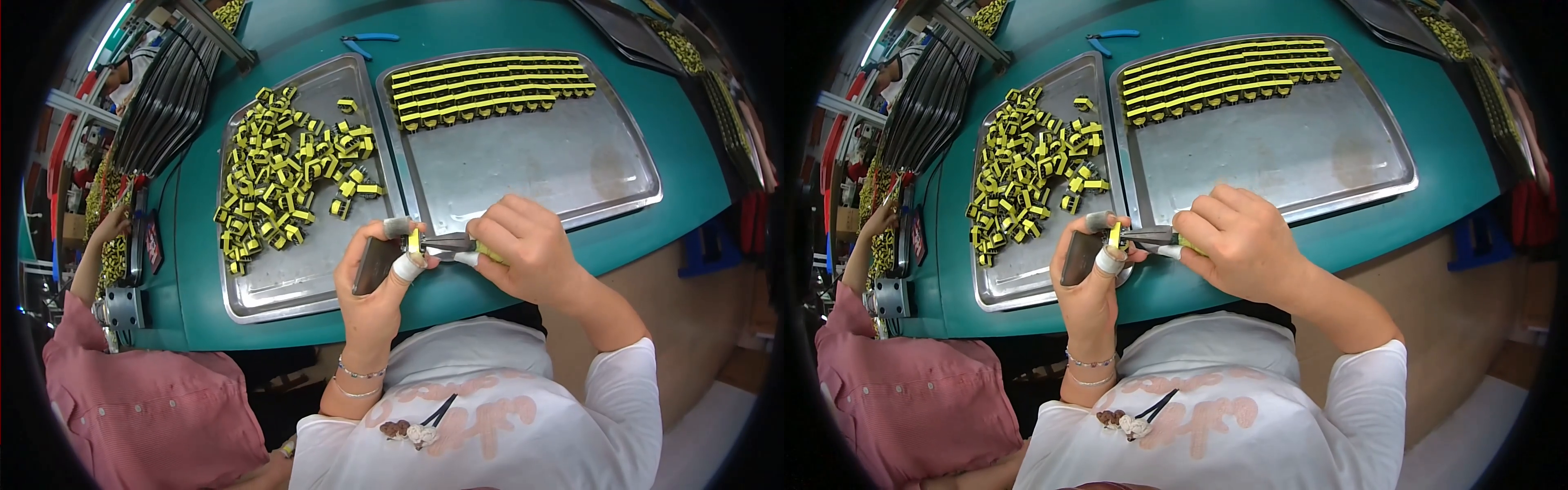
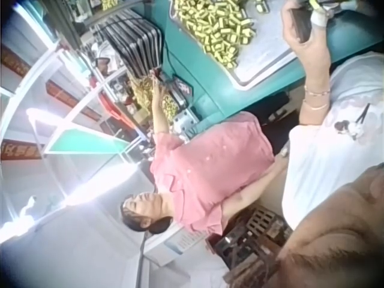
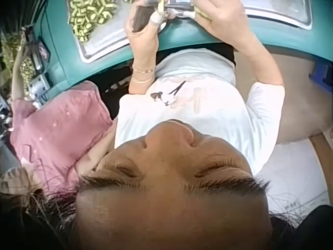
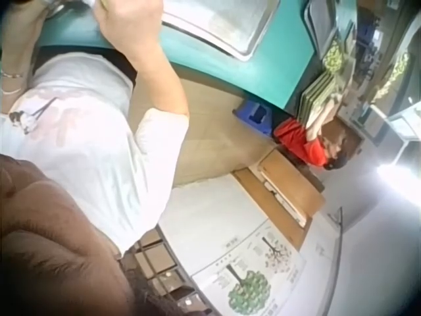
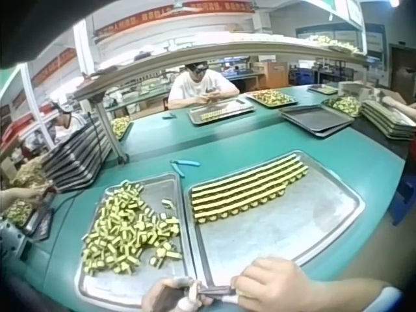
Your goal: The person trims small yellow electronic components with pliers, then organizes them on a metal tray.
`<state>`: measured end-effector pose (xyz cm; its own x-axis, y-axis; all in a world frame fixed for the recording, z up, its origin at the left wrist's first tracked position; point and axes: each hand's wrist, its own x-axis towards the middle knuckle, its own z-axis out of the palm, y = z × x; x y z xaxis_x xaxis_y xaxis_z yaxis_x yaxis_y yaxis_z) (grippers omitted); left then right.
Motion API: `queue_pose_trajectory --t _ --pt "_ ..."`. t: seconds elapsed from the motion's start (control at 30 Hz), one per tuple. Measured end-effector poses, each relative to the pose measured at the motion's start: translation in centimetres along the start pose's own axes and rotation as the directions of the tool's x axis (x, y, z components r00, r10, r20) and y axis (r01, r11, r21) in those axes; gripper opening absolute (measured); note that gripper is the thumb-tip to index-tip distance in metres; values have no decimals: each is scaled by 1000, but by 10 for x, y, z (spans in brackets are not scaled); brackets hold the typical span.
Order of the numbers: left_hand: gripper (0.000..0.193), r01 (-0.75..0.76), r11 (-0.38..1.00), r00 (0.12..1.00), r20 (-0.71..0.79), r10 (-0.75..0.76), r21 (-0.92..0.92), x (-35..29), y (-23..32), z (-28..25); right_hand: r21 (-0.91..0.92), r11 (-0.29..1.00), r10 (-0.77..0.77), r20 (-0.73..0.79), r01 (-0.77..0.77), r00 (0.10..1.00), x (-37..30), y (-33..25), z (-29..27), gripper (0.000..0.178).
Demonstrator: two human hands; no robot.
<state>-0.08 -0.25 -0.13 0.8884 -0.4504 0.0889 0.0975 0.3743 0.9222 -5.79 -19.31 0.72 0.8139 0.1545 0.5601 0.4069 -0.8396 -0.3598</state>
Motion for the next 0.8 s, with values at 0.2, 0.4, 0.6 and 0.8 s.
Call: queue_pose_trajectory --t 0.2,0.4,0.6,0.8 --pt "31 -26 1000 999 -31 26 15 -1 0 1 7 999 31 6 -31 999 3 -3 -5 26" --pt "34 46 999 998 -32 -46 -2 1 9 6 294 935 207 0 -198 978 2 0 -11 26" --pt "42 179 969 983 68 -170 -170 -2 16 22 746 566 319 195 -351 928 15 -18 -5 26" --pt "45 133 986 990 64 -127 -101 -2 0 7 922 107 326 320 -371 889 11 -23 -1 28"
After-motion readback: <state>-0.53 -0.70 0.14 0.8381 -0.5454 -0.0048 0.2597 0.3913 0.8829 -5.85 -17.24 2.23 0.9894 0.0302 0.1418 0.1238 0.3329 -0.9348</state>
